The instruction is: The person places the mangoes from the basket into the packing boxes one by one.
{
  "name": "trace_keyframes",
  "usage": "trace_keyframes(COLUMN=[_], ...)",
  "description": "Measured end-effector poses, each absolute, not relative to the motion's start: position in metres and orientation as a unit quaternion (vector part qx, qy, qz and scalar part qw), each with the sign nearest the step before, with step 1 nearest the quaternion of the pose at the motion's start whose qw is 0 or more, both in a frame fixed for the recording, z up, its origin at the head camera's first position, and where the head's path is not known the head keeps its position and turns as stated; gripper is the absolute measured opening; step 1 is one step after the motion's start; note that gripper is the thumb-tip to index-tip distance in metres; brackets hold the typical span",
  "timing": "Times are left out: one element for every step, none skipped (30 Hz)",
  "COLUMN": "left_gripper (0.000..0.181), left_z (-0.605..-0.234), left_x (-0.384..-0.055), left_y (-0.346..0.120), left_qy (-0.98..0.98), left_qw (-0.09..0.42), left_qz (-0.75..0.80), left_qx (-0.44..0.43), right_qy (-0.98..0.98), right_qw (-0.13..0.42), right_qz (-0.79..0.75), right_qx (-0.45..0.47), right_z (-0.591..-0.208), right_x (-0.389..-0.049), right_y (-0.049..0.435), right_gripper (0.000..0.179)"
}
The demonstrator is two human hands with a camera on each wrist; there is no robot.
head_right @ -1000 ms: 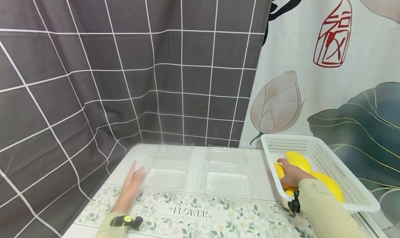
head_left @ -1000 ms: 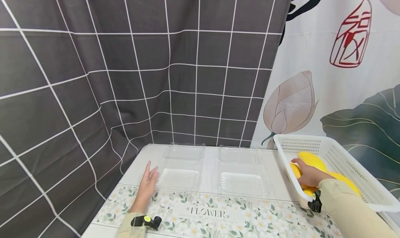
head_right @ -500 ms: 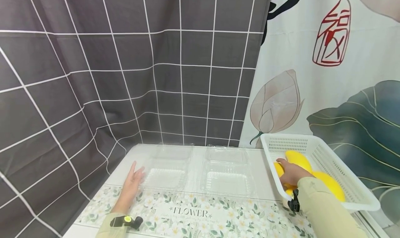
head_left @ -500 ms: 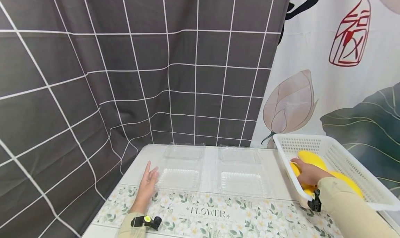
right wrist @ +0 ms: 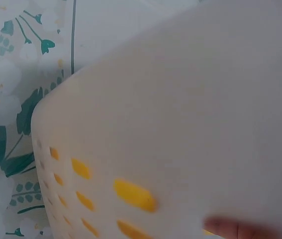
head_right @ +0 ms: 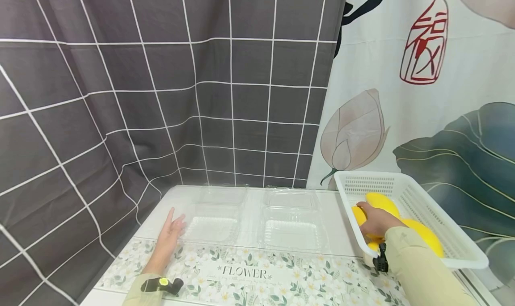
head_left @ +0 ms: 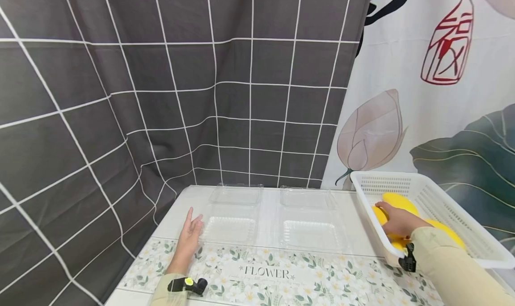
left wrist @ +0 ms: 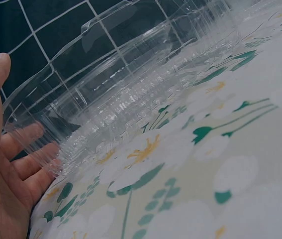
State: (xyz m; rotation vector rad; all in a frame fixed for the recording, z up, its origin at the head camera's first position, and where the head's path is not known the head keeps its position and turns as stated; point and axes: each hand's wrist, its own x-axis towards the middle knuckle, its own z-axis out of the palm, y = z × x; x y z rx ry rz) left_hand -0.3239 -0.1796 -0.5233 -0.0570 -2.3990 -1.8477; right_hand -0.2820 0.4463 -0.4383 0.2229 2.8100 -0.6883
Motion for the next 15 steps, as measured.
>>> trace_keyframes(left_gripper=[0.067, 0.068, 0.068, 0.067, 0.067, 0.067, 0.067, 0.067, 0.067, 0.067, 0.067, 0.067, 0.067, 0.067, 0.067], left_z=[-0.5229, -0.5226, -0.5222, -0.5221, -0.522, -0.5221, -0.5221, -0.5223, -0.5225, -0.5226, -0.5228, -0.523, -0.5231, -0.5233, -0.5234], left_x=[-0.324, -0.324, -0.3239, -0.3238, -0.3237, -0.3236, -0.3235, -0.3234, -0.3234, -0.3235, -0.3235, -0.3237, -0.324, -0.3242, -0.3245], left_y=[-0.1794, -0.1792, -0.179, -0.1788, -0.1787, -0.1786, -0.1786, -0.1787, -0.1788, -0.1789, -0.1791, -0.1794, -0.1796, -0.1797, -0.1799], left_qy=[-0.792, -0.794, -0.795, -0.794, -0.794, -0.793, -0.793, -0.793, -0.792, -0.792, -0.792, -0.793, -0.793, -0.793, -0.794], left_qw=[0.058, 0.059, 0.061, 0.061, 0.062, 0.061, 0.06, 0.06, 0.059, 0.058, 0.058, 0.057, 0.058, 0.059, 0.06], left_qz=[-0.608, -0.605, -0.604, -0.604, -0.605, -0.606, -0.607, -0.607, -0.608, -0.607, -0.607, -0.607, -0.606, -0.607, -0.605], left_qx=[-0.018, -0.017, -0.016, -0.016, -0.016, -0.016, -0.016, -0.016, -0.016, -0.015, -0.015, -0.016, -0.017, -0.018, -0.018], right_qy=[0.96, 0.959, 0.959, 0.958, 0.957, 0.957, 0.956, 0.956, 0.957, 0.957, 0.958, 0.959, 0.96, 0.961, 0.961], right_qw=[0.12, 0.12, 0.121, 0.122, 0.123, 0.123, 0.124, 0.124, 0.122, 0.12, 0.118, 0.115, 0.111, 0.107, 0.105], right_qz=[-0.24, -0.243, -0.246, -0.249, -0.251, -0.252, -0.253, -0.253, -0.251, -0.251, -0.248, -0.245, -0.244, -0.242, -0.242], right_qx=[0.077, 0.077, 0.077, 0.077, 0.077, 0.077, 0.079, 0.079, 0.079, 0.081, 0.082, 0.082, 0.081, 0.08, 0.08], right_z=[-0.4382, -0.4378, -0.4375, -0.4371, -0.4368, -0.4364, -0.4357, -0.4354, -0.4351, -0.4347, -0.4343, -0.4334, -0.4327, -0.4319, -0.4308], right_x=[-0.282, -0.2817, -0.2812, -0.2807, -0.2803, -0.2797, -0.2791, -0.2786, -0.2782, -0.2779, -0.2774, -0.277, -0.2764, -0.2759, -0.2754], right_y=[0.4464, 0.4462, 0.4461, 0.4459, 0.4459, 0.4457, 0.4454, 0.4451, 0.4447, 0.4441, 0.4433, 0.4423, 0.4412, 0.44, 0.4389], right_gripper=[0.114, 0.114, 0.114, 0.114, 0.114, 0.114, 0.114, 0.114, 0.113, 0.113, 0.112, 0.111, 0.109, 0.108, 0.107])
